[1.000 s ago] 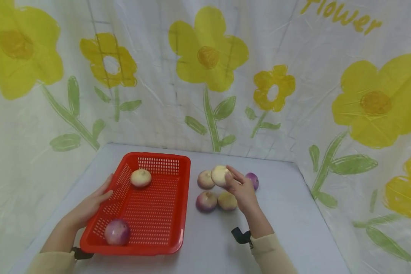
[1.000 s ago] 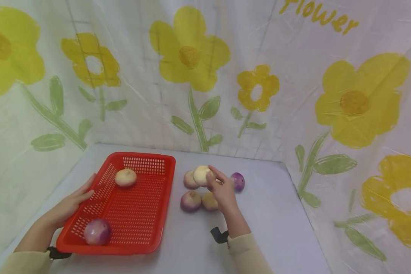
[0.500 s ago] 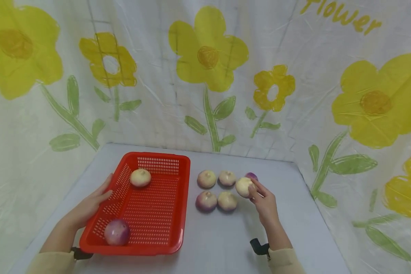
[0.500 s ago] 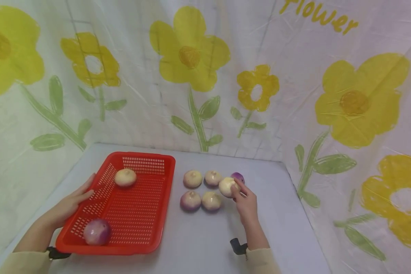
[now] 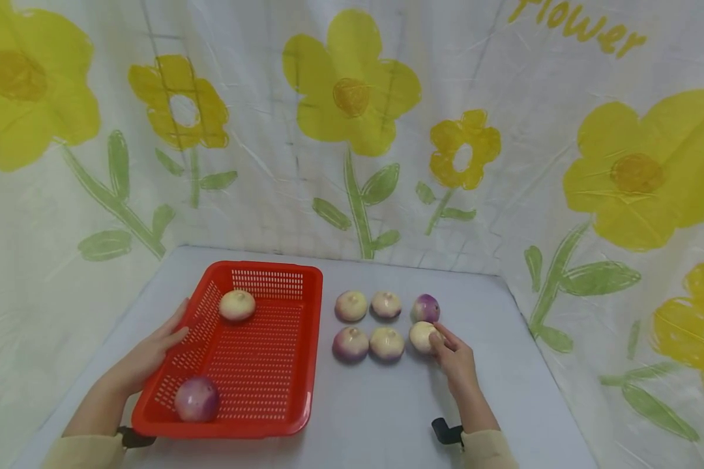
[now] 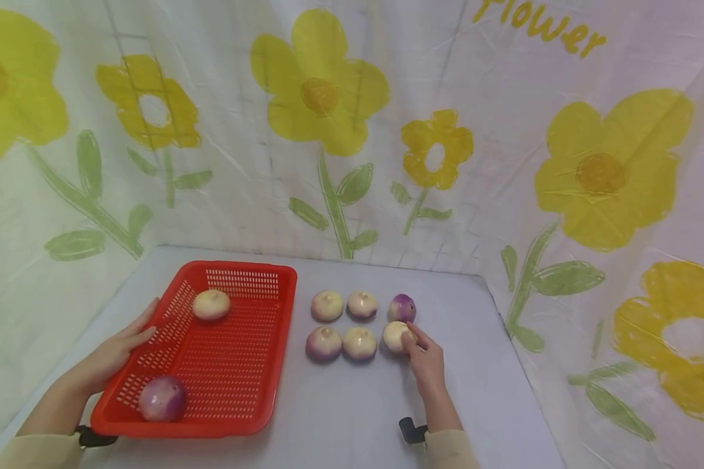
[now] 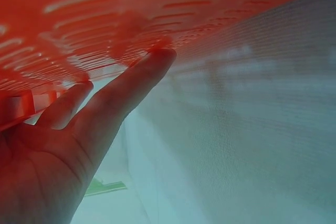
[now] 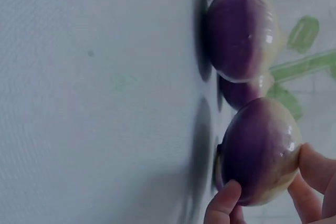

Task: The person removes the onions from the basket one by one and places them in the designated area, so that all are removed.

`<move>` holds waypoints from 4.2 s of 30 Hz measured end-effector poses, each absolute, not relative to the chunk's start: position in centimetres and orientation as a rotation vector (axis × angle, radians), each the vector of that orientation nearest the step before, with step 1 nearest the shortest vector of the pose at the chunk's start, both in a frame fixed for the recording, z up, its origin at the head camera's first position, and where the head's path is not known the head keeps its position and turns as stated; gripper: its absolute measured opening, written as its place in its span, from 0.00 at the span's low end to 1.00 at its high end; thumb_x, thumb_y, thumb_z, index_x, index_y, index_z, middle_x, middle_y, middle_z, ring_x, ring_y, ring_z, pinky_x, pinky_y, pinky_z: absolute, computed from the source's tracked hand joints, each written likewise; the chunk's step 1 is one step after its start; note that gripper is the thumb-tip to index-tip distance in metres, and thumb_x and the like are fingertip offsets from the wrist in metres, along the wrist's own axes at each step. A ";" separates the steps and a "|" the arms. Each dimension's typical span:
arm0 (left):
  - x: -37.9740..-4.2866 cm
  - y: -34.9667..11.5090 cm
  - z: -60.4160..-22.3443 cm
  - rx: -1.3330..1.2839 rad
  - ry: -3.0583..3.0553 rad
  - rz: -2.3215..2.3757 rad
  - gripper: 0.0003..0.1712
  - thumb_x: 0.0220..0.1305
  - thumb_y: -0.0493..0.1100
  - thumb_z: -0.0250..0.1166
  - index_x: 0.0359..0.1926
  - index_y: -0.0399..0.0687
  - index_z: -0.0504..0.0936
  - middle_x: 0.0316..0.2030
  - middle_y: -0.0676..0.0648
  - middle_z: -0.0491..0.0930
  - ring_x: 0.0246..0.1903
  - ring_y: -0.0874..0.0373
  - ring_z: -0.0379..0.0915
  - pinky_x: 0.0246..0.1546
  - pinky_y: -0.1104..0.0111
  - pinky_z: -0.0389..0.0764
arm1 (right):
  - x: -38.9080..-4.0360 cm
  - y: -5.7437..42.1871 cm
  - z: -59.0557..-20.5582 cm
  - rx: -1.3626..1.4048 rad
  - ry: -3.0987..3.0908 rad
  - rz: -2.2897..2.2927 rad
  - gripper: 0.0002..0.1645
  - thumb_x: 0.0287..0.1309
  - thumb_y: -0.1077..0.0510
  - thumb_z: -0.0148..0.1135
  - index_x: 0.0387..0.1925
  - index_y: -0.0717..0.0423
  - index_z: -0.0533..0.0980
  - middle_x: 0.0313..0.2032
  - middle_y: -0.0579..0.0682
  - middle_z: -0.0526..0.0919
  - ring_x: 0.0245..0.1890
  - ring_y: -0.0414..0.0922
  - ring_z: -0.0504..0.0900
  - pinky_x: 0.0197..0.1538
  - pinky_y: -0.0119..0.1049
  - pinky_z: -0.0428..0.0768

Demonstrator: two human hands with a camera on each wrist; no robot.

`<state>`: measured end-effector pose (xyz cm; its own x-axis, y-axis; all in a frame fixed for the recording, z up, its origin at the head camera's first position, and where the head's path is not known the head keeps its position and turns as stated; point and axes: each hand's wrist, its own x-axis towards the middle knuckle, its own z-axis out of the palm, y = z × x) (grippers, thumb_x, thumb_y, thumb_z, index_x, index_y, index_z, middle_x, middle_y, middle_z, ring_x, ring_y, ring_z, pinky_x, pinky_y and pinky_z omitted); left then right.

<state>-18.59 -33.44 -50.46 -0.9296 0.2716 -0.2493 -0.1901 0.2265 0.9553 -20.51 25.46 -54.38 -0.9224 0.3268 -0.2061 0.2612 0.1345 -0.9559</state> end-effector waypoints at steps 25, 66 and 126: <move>-18.5 -33.6 -50.2 0.071 2.117 1.762 0.40 0.80 0.57 0.43 0.78 0.79 0.27 0.79 0.35 0.38 0.52 0.38 0.79 0.47 0.53 0.86 | -19.9 25.9 -53.9 -0.613 -2.389 1.877 0.41 0.70 0.48 0.61 0.78 0.48 0.58 0.73 0.70 0.58 0.69 0.63 0.67 0.66 0.55 0.74; -18.7 -33.4 -50.2 0.097 2.137 1.750 0.40 0.81 0.55 0.43 0.78 0.76 0.27 0.80 0.36 0.34 0.50 0.41 0.80 0.45 0.55 0.87 | -22.9 8.5 -38.7 0.212 -2.163 2.227 0.47 0.58 0.54 0.74 0.75 0.41 0.62 0.69 0.55 0.70 0.69 0.57 0.70 0.63 0.55 0.78; -18.5 -33.4 -50.2 0.089 2.139 1.753 0.39 0.81 0.57 0.42 0.79 0.73 0.26 0.78 0.32 0.36 0.50 0.40 0.81 0.44 0.53 0.86 | -26.7 -13.9 -51.1 -0.316 -2.360 2.539 0.24 0.59 0.60 0.72 0.53 0.52 0.71 0.48 0.53 0.77 0.37 0.48 0.84 0.44 0.48 0.87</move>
